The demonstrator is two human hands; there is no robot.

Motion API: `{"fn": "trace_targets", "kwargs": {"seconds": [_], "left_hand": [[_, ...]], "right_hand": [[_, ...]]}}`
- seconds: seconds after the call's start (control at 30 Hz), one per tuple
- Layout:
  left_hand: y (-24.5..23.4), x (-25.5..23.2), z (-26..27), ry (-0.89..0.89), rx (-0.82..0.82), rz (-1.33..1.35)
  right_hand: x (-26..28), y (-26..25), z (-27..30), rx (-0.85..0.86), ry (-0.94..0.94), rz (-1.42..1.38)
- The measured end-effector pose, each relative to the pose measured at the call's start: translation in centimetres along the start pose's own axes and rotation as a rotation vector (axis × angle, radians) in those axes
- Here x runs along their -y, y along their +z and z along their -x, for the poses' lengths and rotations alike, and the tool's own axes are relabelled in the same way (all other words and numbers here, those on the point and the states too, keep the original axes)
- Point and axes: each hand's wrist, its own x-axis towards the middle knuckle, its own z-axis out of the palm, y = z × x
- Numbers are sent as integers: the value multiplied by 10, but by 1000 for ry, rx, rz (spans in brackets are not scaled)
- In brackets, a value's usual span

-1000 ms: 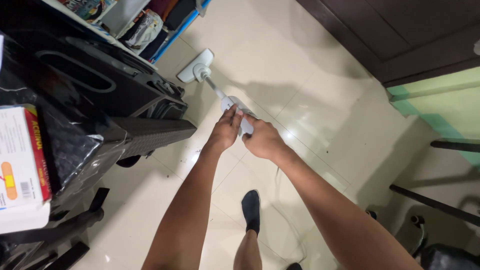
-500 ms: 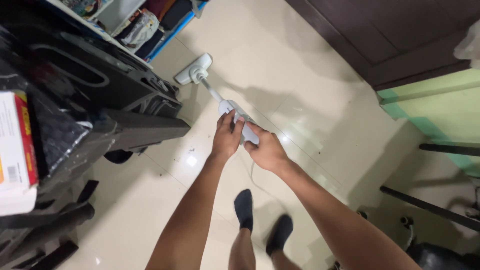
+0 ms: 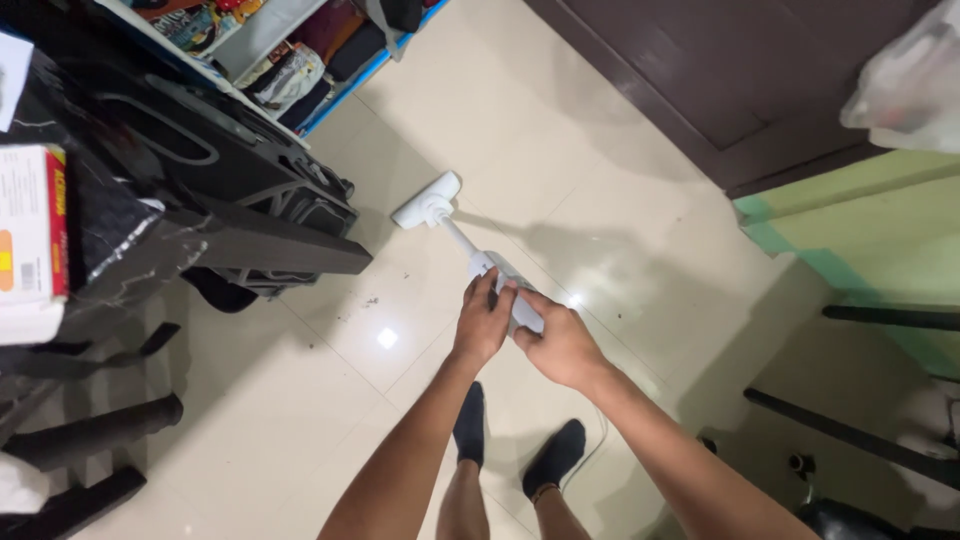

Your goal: The person is vacuuming the floor and moving objects like a fan to reach more areas.

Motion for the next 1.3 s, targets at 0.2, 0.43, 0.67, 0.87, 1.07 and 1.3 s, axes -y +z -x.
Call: {"fn": "trace_targets", "kwargs": {"seconds": [0.2, 0.43, 0.67, 0.87, 1.07, 1.3], "left_hand": [[18, -30, 20, -166, 84, 72], [22, -14, -16, -158, 117, -49], [-22, 0, -115, -103, 78, -78], [-89, -5, -167, -138, 85, -83], [-131, -2, -202, -157, 74, -61], [-134, 58, -243, 6, 25, -346]], "right_hand": [[-40, -14, 19, -10, -187, -169], [-44, -7, -16, -10, 20, 31], [9, 7, -102, -91, -55, 27], [61, 40, -161, -105, -47, 69], [97, 63, -193, -100, -57, 68], [111, 74, -212, -97, -116, 131]]}}
